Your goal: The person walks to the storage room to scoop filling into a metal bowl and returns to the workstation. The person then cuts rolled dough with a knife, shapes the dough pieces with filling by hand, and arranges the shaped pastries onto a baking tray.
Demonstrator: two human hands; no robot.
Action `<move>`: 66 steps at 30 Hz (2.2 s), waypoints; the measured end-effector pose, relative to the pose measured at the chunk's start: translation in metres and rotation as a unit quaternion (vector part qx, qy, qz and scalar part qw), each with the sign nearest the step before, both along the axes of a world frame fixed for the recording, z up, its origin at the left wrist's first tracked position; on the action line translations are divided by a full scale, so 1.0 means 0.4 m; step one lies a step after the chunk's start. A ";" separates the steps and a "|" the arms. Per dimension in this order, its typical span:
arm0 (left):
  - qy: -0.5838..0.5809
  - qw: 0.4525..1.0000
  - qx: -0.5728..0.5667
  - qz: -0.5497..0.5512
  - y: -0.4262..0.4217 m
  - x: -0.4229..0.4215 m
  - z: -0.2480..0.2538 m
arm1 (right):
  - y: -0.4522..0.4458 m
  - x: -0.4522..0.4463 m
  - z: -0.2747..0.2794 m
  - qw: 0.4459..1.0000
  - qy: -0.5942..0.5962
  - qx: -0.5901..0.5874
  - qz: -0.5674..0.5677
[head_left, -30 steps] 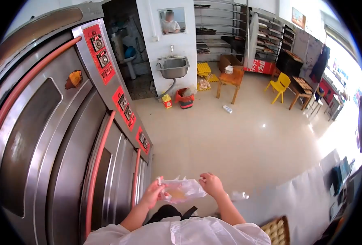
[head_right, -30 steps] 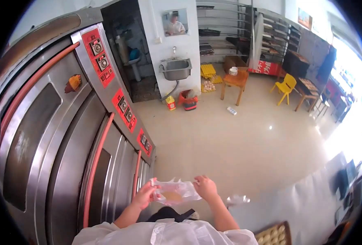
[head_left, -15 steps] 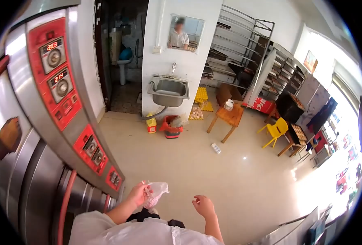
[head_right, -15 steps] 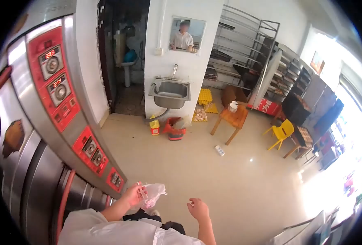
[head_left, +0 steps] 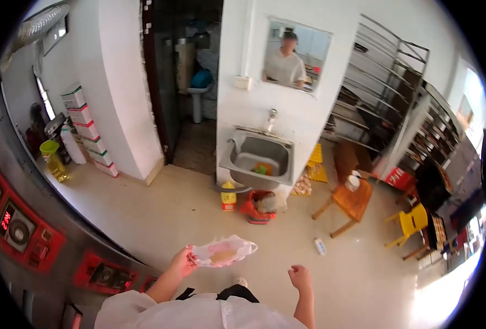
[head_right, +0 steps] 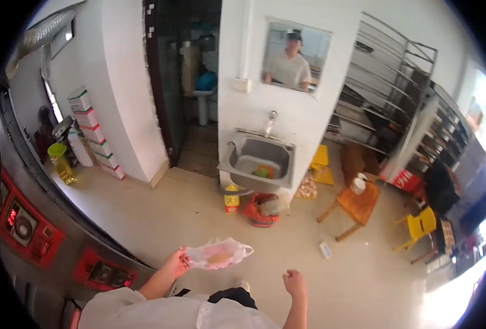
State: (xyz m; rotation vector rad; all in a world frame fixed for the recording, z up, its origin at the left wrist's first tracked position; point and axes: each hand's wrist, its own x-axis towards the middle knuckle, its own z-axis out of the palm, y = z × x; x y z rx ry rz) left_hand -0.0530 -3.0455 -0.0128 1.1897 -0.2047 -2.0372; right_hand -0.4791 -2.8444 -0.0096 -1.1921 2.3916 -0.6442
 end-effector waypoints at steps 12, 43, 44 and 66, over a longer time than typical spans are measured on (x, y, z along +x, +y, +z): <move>-0.100 0.939 -0.083 0.319 -0.440 0.189 0.094 | -1.328 0.566 0.240 0.821 -0.231 -0.079 0.516; -0.013 0.604 -0.050 0.795 -1.522 1.770 0.170 | -2.874 2.682 0.226 0.559 -0.212 0.006 0.801; -0.025 0.595 -0.052 0.802 -1.538 1.827 0.164 | -2.875 2.791 0.245 0.548 -0.200 0.008 0.812; -0.008 0.591 -0.005 0.806 -2.084 3.565 0.089 | -3.846 4.186 0.054 0.724 -0.052 -0.069 0.685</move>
